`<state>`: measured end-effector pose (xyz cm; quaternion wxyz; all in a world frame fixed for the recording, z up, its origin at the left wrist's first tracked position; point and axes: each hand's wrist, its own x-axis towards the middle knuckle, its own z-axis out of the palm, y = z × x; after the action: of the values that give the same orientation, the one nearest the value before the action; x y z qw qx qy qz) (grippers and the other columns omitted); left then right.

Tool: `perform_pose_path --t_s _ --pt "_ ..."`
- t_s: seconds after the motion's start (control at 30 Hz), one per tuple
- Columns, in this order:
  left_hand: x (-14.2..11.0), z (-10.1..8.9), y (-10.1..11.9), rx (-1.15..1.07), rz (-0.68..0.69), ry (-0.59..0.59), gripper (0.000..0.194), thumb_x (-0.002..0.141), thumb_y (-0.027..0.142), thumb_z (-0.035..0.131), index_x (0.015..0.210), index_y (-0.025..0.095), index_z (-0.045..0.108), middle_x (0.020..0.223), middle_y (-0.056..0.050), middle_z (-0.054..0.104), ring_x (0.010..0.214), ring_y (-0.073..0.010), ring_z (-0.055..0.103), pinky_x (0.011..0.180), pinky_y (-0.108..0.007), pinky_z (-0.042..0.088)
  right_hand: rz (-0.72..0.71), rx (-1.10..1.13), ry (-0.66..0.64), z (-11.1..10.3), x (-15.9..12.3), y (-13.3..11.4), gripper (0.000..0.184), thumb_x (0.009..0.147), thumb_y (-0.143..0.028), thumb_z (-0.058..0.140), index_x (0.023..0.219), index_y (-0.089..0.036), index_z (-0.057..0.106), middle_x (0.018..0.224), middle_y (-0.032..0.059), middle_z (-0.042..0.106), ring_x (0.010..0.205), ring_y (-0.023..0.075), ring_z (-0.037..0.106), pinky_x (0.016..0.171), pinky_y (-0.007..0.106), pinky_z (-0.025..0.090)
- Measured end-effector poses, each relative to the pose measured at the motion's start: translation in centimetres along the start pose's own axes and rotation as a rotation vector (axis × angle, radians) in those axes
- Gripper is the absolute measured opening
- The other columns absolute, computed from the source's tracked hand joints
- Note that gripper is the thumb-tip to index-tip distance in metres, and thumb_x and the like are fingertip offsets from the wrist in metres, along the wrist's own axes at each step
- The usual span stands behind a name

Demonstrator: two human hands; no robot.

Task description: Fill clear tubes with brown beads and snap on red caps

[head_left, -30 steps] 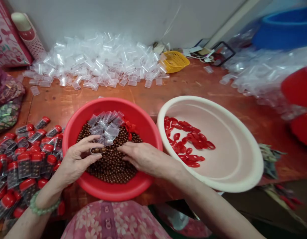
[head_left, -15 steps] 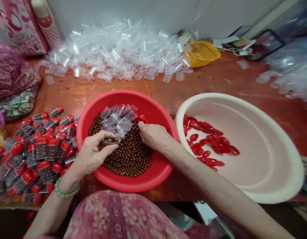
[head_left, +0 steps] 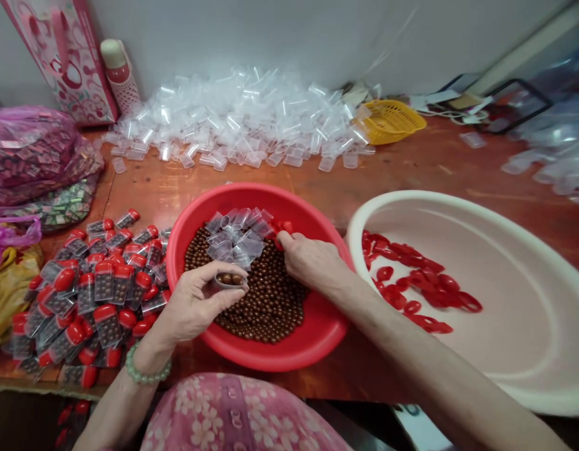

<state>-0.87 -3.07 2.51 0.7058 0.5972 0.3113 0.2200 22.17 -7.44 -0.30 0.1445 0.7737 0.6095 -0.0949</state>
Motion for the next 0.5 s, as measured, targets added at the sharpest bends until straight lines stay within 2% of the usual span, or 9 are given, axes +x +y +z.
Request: perform_pose_path --t_s 0.07,0.1,0.2,0.3,0.43,0.5 --pt "-0.1 -0.1 -0.1 0.006 0.006 0.015 0.022 0.079 0.028 0.067 0.097 0.015 0.065 0.091 -0.005 0.068 0.085 -0.0145 0.062 0.082 -0.027 0.049 0.009 0.158 0.072 -0.4 -1.1 0.1 0.025 0.088 -0.014 0.037 0.112 -0.014 0.048 0.093 0.0138 0.065 0.075 0.0254 0.067 0.062 0.032 0.044" --pt "-0.1 -0.2 -0.2 0.011 0.013 0.026 0.021 0.079 0.027 0.067 0.096 0.015 0.065 0.09 -0.005 0.068 0.085 -0.0142 0.062 0.082 -0.026 0.048 0.002 0.305 0.111 -0.6 -1.8 0.0 0.023 0.088 -0.017 0.04 0.11 -0.015 0.046 0.087 0.0111 0.065 0.072 0.0232 0.065 0.062 0.032 0.045" --pt "0.1 -0.1 -0.4 -0.006 0.02 0.026 0.02 0.079 0.026 0.067 0.095 0.015 0.064 0.09 -0.004 0.067 0.085 -0.0138 0.061 0.083 -0.027 0.048 -0.097 0.922 0.177 -1.4 -4.0 -0.6 0.022 0.083 -0.025 0.05 0.102 -0.02 0.041 0.079 0.0032 0.059 0.068 0.018 0.06 0.061 0.029 0.047" --pt "0.2 0.0 -0.6 -0.022 0.026 0.055 0.021 0.079 0.027 0.066 0.096 0.015 0.063 0.093 -0.005 0.067 0.086 -0.0148 0.062 0.084 -0.029 0.048 -0.215 1.44 0.074 -2.2 -5.8 -1.7 0.027 0.079 -0.027 0.059 0.099 -0.024 0.041 0.08 -0.0006 0.058 0.066 0.0138 0.059 0.059 0.026 0.049" --pt "-0.3 0.1 -0.6 0.018 0.104 0.084 0.018 0.08 0.025 0.067 0.096 0.016 0.064 0.131 -0.01 0.056 0.116 -0.0214 0.056 0.097 -0.032 0.043 -0.26 1.721 -0.088 -2.3 -6.8 -2.8 0.027 0.076 -0.025 0.066 0.097 -0.022 0.05 0.076 -0.0014 0.06 0.058 0.0097 0.055 0.053 0.022 0.044" --pt "-0.5 0.2 -0.7 -0.032 0.104 0.049 0.015 0.08 0.025 0.067 0.092 0.016 0.063 0.136 -0.009 0.054 0.121 -0.0217 0.053 0.1 -0.032 0.041 -0.301 1.822 -0.135 -1.7 -6.8 -3.2 0.026 0.075 -0.027 0.068 0.096 -0.021 0.055 0.073 -0.0013 0.06 0.056 0.009 0.053 0.051 0.022 0.042"
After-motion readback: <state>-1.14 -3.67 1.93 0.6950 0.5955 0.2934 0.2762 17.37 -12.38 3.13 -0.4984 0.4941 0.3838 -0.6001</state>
